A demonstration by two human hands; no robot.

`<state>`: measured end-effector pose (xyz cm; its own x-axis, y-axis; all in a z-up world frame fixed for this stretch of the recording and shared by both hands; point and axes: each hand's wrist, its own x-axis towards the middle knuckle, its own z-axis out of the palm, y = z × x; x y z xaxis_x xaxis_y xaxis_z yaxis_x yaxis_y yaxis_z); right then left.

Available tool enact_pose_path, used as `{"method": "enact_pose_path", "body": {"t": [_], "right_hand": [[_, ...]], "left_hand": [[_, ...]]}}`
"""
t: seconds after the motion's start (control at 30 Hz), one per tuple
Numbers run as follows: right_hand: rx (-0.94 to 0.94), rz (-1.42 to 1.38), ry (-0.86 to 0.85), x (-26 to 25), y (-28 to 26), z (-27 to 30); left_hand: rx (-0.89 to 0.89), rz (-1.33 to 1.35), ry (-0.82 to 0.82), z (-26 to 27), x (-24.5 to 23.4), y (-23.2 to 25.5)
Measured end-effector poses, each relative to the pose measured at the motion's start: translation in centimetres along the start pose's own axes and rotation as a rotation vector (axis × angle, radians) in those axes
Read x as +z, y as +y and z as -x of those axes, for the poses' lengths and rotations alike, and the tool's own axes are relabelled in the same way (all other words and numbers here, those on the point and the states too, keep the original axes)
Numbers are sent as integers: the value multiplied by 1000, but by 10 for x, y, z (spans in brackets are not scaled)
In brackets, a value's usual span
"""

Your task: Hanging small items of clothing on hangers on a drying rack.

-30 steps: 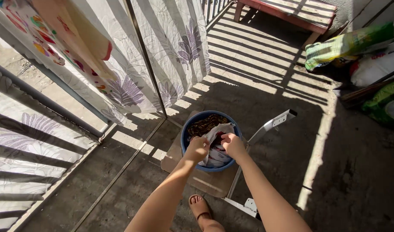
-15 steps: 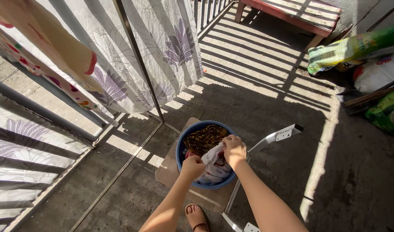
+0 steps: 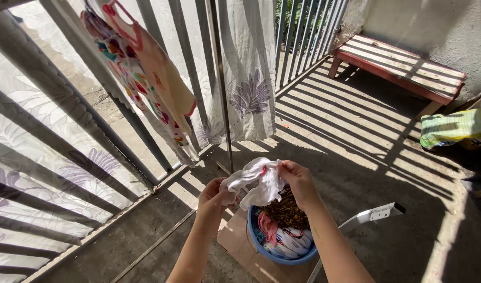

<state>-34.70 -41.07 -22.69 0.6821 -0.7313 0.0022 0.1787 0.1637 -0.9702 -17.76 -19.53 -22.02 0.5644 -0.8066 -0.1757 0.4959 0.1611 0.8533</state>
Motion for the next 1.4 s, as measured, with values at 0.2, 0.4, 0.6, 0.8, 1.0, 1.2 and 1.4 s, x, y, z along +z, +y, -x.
{"method": "enact_pose_path", "body": {"t": [0.2, 0.4, 0.6, 0.8, 1.0, 1.2, 1.4], "right_hand": [[148, -132, -362, 134, -20, -20], [148, 23, -569, 276, -25, -21], [242, -117, -781, 366, -16, -1], [17, 466, -782, 393, -55, 33], [87, 674, -1048, 386, -62, 27], [138, 593, -1079, 393, -78, 26], [-32, 571, -860, 395, -32, -13]], "left_hand": [[200, -143, 497, 38, -77, 45], [520, -801, 896, 123, -67, 134], [393, -768, 601, 157, -110, 162], [184, -646, 701, 214, -117, 220], [528, -802, 849, 200, -216, 230], [131, -1021, 508, 231, -174, 255], [68, -1170, 371, 225, -176, 253]]}}
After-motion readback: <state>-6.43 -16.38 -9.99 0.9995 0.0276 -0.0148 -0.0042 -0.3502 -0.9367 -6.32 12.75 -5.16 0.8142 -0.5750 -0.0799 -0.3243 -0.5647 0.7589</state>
